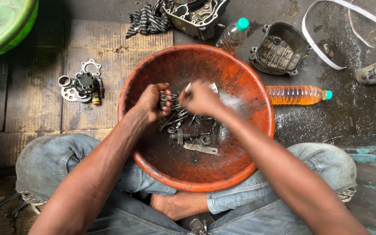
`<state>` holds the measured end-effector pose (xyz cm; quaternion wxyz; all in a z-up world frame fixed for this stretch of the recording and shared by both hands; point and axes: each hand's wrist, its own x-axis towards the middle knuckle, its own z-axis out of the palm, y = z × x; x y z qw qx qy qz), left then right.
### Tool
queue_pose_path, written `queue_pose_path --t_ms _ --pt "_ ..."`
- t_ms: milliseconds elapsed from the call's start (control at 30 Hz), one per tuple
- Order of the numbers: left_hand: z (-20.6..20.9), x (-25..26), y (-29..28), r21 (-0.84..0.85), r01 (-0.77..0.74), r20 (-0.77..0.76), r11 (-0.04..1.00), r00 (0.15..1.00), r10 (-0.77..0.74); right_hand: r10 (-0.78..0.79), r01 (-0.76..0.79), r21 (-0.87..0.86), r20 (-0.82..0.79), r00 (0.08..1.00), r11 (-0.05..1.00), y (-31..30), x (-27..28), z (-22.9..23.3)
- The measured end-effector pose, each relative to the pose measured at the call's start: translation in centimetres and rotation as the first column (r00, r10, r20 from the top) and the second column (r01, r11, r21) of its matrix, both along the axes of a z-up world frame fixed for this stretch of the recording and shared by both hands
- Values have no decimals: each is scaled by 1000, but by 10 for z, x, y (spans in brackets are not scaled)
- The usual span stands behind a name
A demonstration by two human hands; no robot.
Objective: The person sits cross-legged on the floor and cleans various small metal engine parts in a red plastic basin. They pour a yellowish liquid from a plastic bottle onto the parts and scrub them by hand, occasionally picking up individual components to inspect them before placing them back in the basin.
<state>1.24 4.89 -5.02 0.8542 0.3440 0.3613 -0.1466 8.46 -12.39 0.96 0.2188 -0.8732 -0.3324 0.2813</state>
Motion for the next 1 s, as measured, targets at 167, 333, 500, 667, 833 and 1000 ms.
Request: queue_pose_path --t_ms 167,333,500,667,833,1000 --pt "-4 0 21 -52 -114 7 992 993 115 367 -367 -90 443 818 926 4 -48 -29" --pt "1 -1 26 -20 -154 16 988 988 154 371 -318 -384 70 926 867 -2 -43 -11" --pt "0 2 16 38 -133 38 990 991 132 328 -254 -461 86 941 850 -9 -45 9" --pt "0 0 14 48 -124 4 991 992 124 193 -165 -257 89 977 952 0 -46 -4" --pt "6 -1 10 78 -112 10 991 994 112 295 -231 -407 100 950 884 8 -43 -22" --pt "12 -1 5 145 -100 -14 984 995 103 324 -250 -425 110 940 870 17 -45 -30"
